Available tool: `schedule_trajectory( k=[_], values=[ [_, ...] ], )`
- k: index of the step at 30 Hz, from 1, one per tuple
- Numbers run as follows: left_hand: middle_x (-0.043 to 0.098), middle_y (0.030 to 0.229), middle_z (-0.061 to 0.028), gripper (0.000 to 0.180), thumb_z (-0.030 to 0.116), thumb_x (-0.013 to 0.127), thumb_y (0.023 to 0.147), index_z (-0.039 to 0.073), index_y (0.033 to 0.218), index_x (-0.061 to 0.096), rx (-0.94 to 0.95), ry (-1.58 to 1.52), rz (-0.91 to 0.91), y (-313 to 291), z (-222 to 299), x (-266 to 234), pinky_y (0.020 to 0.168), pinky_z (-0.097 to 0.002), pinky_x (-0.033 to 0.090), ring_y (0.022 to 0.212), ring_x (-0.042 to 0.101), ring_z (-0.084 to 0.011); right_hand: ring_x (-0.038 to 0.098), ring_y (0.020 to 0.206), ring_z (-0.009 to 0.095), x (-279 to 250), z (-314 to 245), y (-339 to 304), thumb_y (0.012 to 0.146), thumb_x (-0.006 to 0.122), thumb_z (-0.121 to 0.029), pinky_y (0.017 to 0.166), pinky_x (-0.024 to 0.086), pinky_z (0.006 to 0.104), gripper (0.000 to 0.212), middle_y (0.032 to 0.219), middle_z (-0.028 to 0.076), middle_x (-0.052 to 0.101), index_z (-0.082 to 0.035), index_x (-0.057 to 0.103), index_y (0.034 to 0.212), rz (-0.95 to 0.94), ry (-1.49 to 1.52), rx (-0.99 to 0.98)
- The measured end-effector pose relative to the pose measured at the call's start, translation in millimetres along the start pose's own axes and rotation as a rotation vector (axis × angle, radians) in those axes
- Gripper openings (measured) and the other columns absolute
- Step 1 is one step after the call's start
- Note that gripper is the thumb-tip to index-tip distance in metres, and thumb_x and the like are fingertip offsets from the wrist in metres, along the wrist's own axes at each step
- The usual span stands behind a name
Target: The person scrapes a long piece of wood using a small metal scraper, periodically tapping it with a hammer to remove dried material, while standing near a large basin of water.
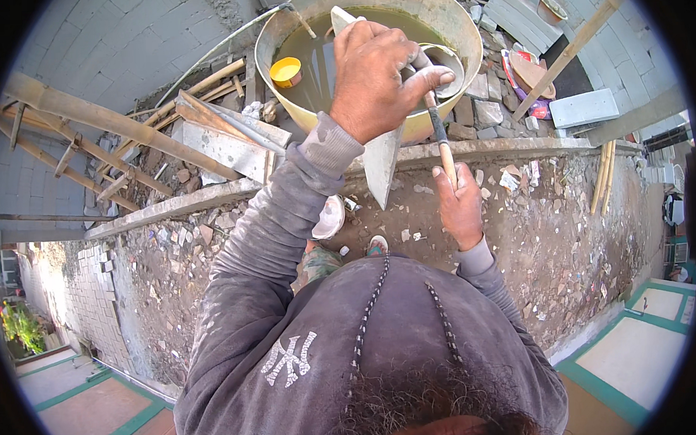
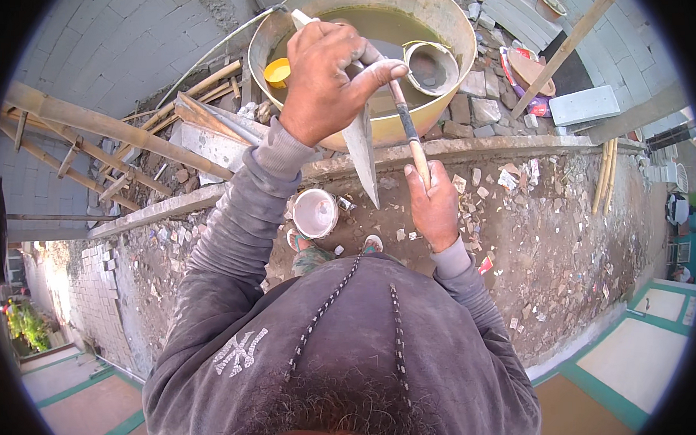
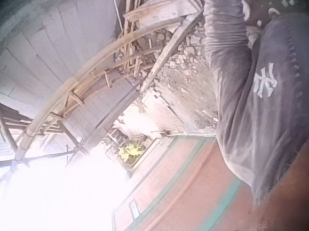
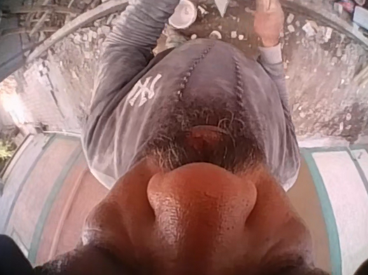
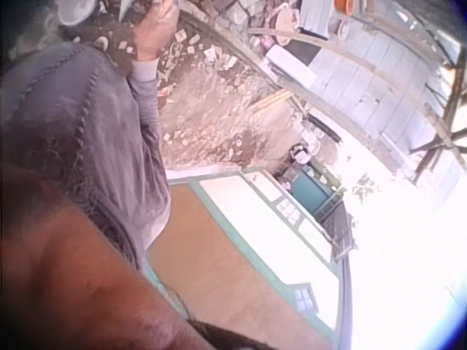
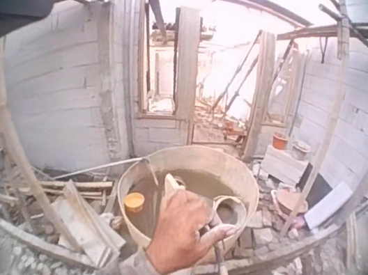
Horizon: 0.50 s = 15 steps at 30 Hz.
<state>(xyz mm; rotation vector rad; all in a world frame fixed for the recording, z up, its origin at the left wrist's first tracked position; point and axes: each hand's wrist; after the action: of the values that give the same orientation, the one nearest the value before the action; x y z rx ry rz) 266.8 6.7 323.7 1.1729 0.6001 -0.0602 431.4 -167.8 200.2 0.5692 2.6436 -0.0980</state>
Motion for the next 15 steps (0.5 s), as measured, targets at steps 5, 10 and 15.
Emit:
schedule_trajectory(
  k=[5,10,15],
  values=[
    [0.06,0.085,-0.0051,0.029,0.036,0.084,0.073,0.01,0.08,0.071,-0.05,-0.095,0.028,-14.1,69.3,16.6,0.106,-0.05,0.034,0.103,0.057,-0.0274,0.05,0.069,0.01,3.1,8.9,5.7,0.098,0.071,-0.025,0.061,0.042,0.031,0.024,0.077,-0.001,0.056,-0.002,0.064,0.1,-0.14,0.214,0.08],
    [0.059,0.09,-0.0055,0.031,0.035,0.084,0.07,0.009,0.082,0.07,-0.085,-0.171,0.106,-27.3,112.3,32.1,0.116,-0.054,0.029,0.108,0.056,-0.0277,0.056,0.076,0.013,12.2,57.0,-6.0,0.097,0.072,-0.022,0.07,0.046,0.0303,0.031,0.089,0.004,0.067,0.002,0.066,0.116,0.059,0.008,-0.382],
    [0.059,0.094,-0.0074,0.031,0.035,0.082,0.075,0.008,0.085,0.069,-0.134,-0.269,0.157,-27.1,119.8,29.8,0.119,-0.0573,0.025,0.109,0.056,-0.0283,0.055,0.077,0.012,21.4,62.5,-4.2,0.097,0.072,-0.021,0.07,0.046,0.0298,0.031,0.09,0.004,0.067,0.003,0.067,0.116,-0.023,0.018,-0.36]
  ],
)
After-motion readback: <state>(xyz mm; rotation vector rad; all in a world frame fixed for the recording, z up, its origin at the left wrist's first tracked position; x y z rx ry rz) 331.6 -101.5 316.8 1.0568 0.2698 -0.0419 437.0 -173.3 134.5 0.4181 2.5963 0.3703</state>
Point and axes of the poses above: each hand's wrist, its own y-axis towards the middle knuckle, its own x-axis out of the palm, z = x × y
